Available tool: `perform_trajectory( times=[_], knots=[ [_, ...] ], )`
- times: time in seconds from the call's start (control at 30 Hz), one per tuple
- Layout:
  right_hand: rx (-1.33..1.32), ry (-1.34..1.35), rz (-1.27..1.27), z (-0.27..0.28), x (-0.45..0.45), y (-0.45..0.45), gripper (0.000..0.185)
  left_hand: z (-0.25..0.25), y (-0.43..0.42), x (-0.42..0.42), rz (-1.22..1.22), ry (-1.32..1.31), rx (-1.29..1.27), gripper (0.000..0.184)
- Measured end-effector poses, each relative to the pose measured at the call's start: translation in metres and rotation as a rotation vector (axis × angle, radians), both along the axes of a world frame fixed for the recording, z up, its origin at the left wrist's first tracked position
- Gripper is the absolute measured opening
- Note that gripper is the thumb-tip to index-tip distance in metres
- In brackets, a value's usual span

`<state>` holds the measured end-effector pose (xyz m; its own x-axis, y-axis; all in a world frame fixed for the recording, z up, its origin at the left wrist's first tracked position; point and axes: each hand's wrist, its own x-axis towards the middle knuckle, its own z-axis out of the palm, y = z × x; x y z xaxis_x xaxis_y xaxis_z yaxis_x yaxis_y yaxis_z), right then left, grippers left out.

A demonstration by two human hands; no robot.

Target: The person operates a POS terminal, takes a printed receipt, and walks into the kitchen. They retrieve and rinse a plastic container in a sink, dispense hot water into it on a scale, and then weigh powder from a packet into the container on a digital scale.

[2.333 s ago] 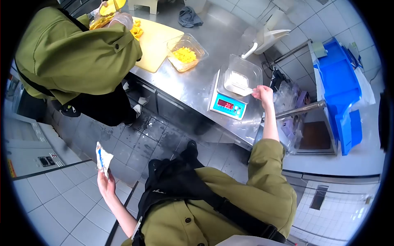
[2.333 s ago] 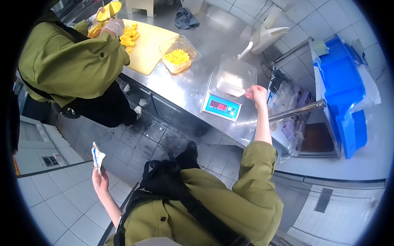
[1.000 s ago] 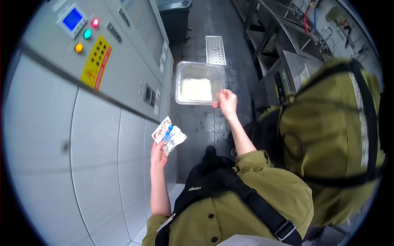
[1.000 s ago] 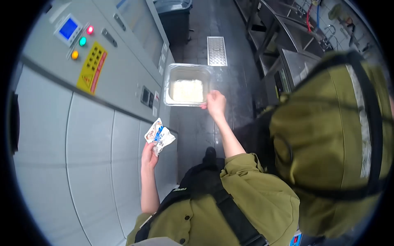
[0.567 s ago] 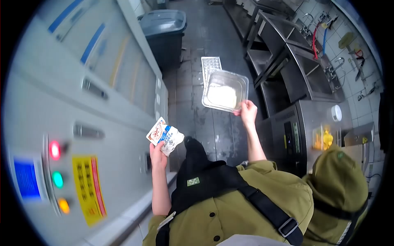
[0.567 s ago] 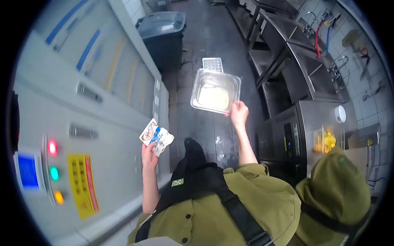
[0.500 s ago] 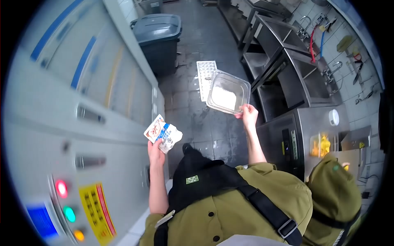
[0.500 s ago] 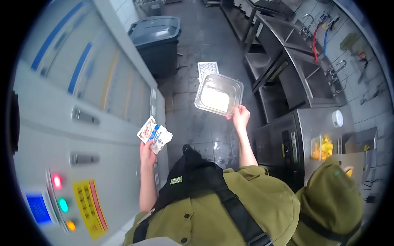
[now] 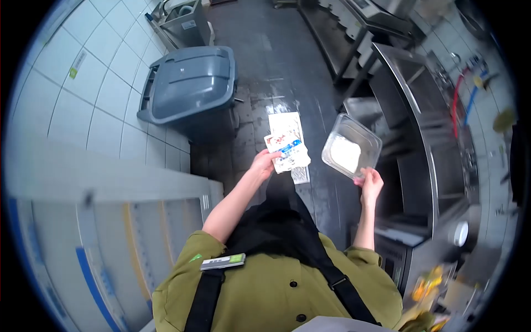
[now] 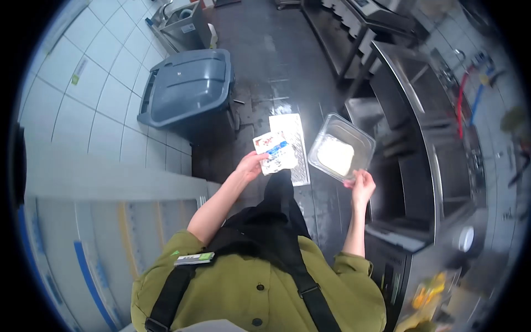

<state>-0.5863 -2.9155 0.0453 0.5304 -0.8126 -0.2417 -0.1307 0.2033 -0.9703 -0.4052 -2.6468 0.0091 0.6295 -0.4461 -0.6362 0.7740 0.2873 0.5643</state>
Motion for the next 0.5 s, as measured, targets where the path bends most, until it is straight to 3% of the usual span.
perform_trajectory(
  times=[0.3,0.5],
  knots=[
    [-0.022,0.010,0.085,0.010,0.207,-0.092,0.016,-0.002,-0.030,0.157,0.278,0.090,0.157,0.026],
    [-0.069,0.007,0.201,0.016,0.320,-0.112,0.020,-0.052,-0.037,0.243,0.301,0.209,-0.082,0.015]
  ],
)
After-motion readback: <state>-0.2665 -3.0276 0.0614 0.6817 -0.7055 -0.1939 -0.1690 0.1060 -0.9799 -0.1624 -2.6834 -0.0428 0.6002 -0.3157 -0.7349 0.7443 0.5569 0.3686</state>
